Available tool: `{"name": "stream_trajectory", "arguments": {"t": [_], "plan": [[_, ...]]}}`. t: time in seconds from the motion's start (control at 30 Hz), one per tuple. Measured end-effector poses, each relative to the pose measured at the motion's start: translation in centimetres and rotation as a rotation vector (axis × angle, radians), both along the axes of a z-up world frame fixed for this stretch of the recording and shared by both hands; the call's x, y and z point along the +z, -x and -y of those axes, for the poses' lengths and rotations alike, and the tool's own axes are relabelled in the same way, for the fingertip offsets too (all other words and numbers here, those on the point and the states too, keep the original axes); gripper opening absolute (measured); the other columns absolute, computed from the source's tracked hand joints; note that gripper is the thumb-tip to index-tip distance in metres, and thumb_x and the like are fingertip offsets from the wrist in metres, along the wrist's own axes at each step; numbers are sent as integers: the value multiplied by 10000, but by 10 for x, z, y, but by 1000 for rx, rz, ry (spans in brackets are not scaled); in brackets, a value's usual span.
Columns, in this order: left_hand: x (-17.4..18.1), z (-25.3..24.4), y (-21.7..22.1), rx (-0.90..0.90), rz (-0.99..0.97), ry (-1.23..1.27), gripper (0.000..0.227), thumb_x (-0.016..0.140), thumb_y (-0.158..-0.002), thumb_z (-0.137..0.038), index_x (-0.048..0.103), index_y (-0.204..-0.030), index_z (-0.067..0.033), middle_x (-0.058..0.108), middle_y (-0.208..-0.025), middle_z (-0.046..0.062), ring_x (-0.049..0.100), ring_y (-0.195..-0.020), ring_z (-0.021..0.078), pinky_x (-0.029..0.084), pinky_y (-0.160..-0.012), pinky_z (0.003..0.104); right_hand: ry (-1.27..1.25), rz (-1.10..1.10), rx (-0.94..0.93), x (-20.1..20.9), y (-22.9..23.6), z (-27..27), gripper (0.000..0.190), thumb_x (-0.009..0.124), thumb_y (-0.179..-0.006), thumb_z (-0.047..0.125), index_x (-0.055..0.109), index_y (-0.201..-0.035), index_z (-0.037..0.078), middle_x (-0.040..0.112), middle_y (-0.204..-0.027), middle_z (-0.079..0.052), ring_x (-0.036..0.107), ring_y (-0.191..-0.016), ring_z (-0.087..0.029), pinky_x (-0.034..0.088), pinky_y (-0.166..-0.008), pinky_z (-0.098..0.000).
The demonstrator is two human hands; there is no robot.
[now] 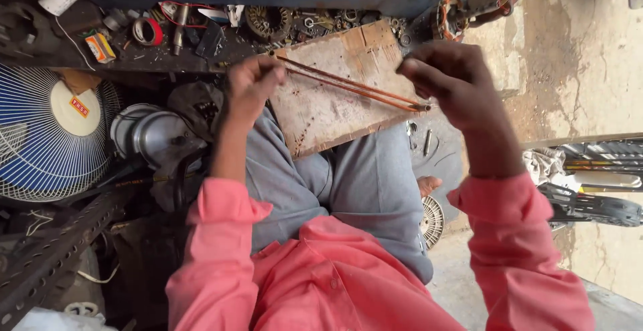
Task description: Manually winding or inspecting a copper wire coil on a simple wooden jig.
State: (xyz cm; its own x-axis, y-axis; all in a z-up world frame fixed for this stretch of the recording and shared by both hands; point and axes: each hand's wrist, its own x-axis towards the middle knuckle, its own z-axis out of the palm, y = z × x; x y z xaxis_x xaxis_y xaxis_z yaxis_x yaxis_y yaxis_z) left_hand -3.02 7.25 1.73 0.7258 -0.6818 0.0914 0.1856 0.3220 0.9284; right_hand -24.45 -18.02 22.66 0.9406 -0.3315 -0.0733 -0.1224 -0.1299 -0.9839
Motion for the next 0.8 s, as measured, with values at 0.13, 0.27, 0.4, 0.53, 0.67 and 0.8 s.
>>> {"name": "stream_trajectory", "arguments": {"t": [0.13, 0.27, 0.4, 0.53, 0.67, 0.8], "plan": [[2, 7, -11, 87, -20, -110, 77, 739, -934, -24, 724, -1009, -31, 701, -868, 8, 586, -712, 58, 473, -620, 218, 185, -90, -83, -43, -21, 16, 179, 734, -1004, 168, 724, -1000, -11, 628, -749, 10, 551, -635, -57, 430, -553, -231], [-29, 7, -13, 234, -81, -88, 80, 743, -928, 0, 730, -1003, -26, 712, -883, 5, 596, -727, 54, 489, -661, 202, 218, -40, -177, -77, -26, 28, 198, 766, -992, 190, 724, -1027, -1, 697, -827, -13, 618, -682, -67, 508, -606, -232], [-49, 27, -26, 449, -149, -113, 56, 746, -914, -9, 737, -964, -35, 707, -827, 13, 593, -666, 68, 484, -614, 222, 432, -14, -216, -109, -43, 32, 170, 769, -988, 159, 754, -1044, -1, 783, -940, -79, 726, -812, -109, 591, -734, -251], [-36, 36, -42, 462, 83, -311, 76, 776, -891, -27, 759, -960, -54, 741, -857, 19, 643, -708, 86, 527, -648, 257, 513, -27, -336, -139, -29, 69, 149, 777, -940, 139, 781, -1006, 6, 786, -937, -97, 747, -806, -122, 627, -765, -265], [-26, 20, -44, 438, 412, -469, 73, 793, -928, -67, 753, -989, -60, 750, -882, 23, 691, -764, 108, 559, -697, 286, 632, -246, -410, -142, 30, 85, 166, 774, -956, 188, 806, -965, 25, 768, -833, -84, 702, -697, -108, 564, -651, -264], [-45, 19, -5, 485, 280, -278, 76, 750, -991, -77, 730, -1059, -50, 733, -892, 58, 655, -749, 146, 533, -682, 301, 535, -395, -409, -168, 79, 68, 214, 791, -928, 200, 791, -898, -13, 746, -734, -84, 661, -632, -120, 515, -603, -260]]}}
